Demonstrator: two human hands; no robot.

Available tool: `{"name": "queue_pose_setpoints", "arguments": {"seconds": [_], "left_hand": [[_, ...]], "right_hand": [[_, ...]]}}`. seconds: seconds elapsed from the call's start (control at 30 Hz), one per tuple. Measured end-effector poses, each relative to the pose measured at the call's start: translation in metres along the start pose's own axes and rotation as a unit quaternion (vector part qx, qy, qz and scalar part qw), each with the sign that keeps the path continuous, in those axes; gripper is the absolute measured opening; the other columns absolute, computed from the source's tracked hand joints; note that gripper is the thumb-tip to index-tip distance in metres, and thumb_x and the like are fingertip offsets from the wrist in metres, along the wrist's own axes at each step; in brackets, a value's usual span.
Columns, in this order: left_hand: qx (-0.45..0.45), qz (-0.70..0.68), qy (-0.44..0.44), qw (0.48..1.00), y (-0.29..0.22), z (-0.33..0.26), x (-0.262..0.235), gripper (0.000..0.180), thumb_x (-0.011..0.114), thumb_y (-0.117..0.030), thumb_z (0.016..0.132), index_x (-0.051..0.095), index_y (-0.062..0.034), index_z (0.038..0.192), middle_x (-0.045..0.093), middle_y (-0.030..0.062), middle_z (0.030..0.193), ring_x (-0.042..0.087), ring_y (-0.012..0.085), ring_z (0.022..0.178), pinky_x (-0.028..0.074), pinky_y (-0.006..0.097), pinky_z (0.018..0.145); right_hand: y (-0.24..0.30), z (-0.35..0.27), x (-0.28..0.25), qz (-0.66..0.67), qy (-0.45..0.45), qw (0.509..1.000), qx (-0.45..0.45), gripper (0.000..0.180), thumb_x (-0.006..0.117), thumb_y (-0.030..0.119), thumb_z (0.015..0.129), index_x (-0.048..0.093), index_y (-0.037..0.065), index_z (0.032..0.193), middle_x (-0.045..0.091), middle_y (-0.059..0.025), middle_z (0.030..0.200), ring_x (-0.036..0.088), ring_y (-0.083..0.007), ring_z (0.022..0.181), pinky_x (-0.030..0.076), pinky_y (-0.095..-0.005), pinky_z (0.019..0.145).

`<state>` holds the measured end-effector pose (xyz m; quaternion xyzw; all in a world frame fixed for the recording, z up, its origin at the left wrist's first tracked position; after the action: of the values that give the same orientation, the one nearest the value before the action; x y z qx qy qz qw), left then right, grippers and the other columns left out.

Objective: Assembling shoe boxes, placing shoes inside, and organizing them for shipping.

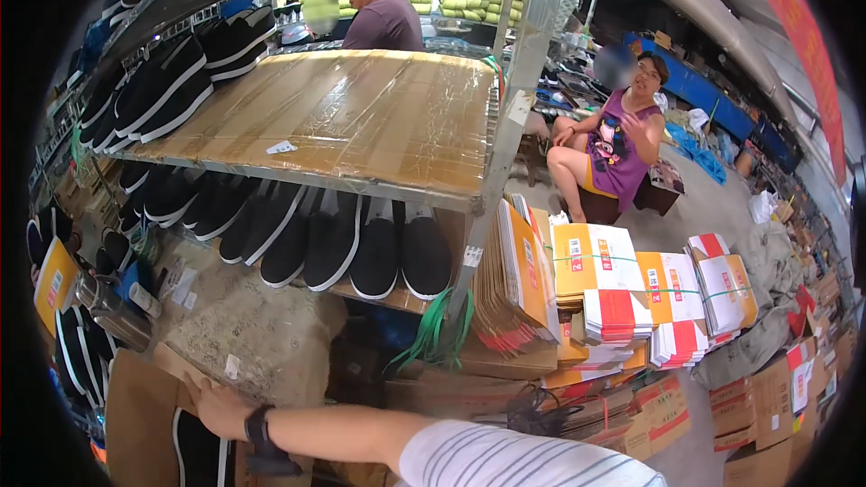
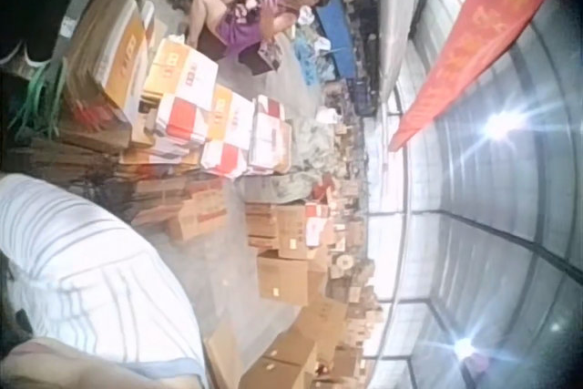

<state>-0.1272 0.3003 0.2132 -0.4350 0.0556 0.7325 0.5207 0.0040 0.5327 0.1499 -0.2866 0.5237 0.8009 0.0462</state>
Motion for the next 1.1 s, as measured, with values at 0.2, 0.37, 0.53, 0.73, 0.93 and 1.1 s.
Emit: {"name": "queue_pose_setpoints", "arguments": {"seconds": [0.2,0.37,0.53,0.73,0.93,1.1], "left_hand": [[-0.188,-0.478,0.006,0.858,0.113,-0.020,0.041,0.055,0.068,-0.027,0.084,0.050,0.0016,0.127,0.058,0.0201,0.122,0.055,0.0322,0.112,0.046,0.042,0.094],[-0.023,-0.276,0.309,0.910,0.086,0.013,-0.003,0.069,0.070,-0.033,0.079,0.043,-0.0030,0.136,0.050,0.0223,0.132,0.048,0.0358,0.122,0.042,0.047,0.099],[0.245,0.300,0.394,0.833,-0.034,0.014,-0.024,0.097,0.072,-0.046,0.070,0.025,-0.0165,0.149,0.032,0.0257,0.147,0.031,0.0437,0.135,0.031,0.055,0.106],[0.206,0.232,0.429,0.848,-0.033,0.010,0.006,0.103,0.069,-0.049,0.068,0.015,-0.0243,0.152,0.021,0.0306,0.150,0.024,0.0499,0.136,0.022,0.058,0.110],[0.216,0.183,0.400,0.872,-0.028,0.000,0.000,0.104,0.071,-0.045,0.065,0.017,-0.0258,0.152,0.016,0.0303,0.151,0.018,0.0476,0.139,0.016,0.061,0.111],[0.243,0.163,0.348,0.891,-0.030,-0.012,0.000,0.088,0.056,-0.063,0.075,0.029,-0.0241,0.149,0.020,0.0259,0.152,0.019,0.0437,0.140,0.013,0.062,0.111]], "right_hand": [[-0.023,0.017,-0.043,0.078,0.133,0.985,-0.071,0.036,0.058,0.010,0.080,0.056,-0.001,0.114,0.058,-0.0224,0.105,0.055,-0.0383,0.104,0.047,-0.0440,0.084],[-0.002,0.049,-0.068,-0.061,0.161,0.948,-0.266,0.069,0.079,0.043,0.060,0.057,0.011,0.116,0.056,-0.0197,0.117,0.047,-0.0373,0.119,0.042,-0.0454,0.094],[0.011,0.012,-0.032,-0.200,0.356,0.810,-0.420,0.116,0.083,0.062,0.038,0.038,0.037,0.142,0.014,-0.0285,0.152,0.012,-0.0450,0.142,0.012,-0.0656,0.109],[0.010,0.035,-0.010,-0.188,0.413,0.832,-0.320,0.110,0.082,0.062,0.039,0.045,0.034,0.139,0.016,-0.0292,0.151,0.013,-0.0466,0.141,0.020,-0.0644,0.108],[0.003,-0.003,-0.042,-0.102,0.316,0.853,-0.404,0.082,0.070,0.067,0.059,0.057,0.030,0.130,0.024,-0.0285,0.148,0.020,-0.0419,0.140,0.026,-0.0604,0.104],[-0.005,-0.008,-0.045,-0.020,0.246,0.894,-0.374,0.061,0.066,0.055,0.072,0.062,0.022,0.123,0.028,-0.0280,0.145,0.028,-0.0440,0.133,0.027,-0.0561,0.103]]}}
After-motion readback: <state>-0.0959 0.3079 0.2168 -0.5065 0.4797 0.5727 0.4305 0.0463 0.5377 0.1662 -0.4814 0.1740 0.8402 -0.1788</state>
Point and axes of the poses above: each hand's wrist, its own z-axis towards the middle knuckle, its own x-axis out of the palm, y = z × x, the point moved 2 cm from there along z, towards the middle knuckle
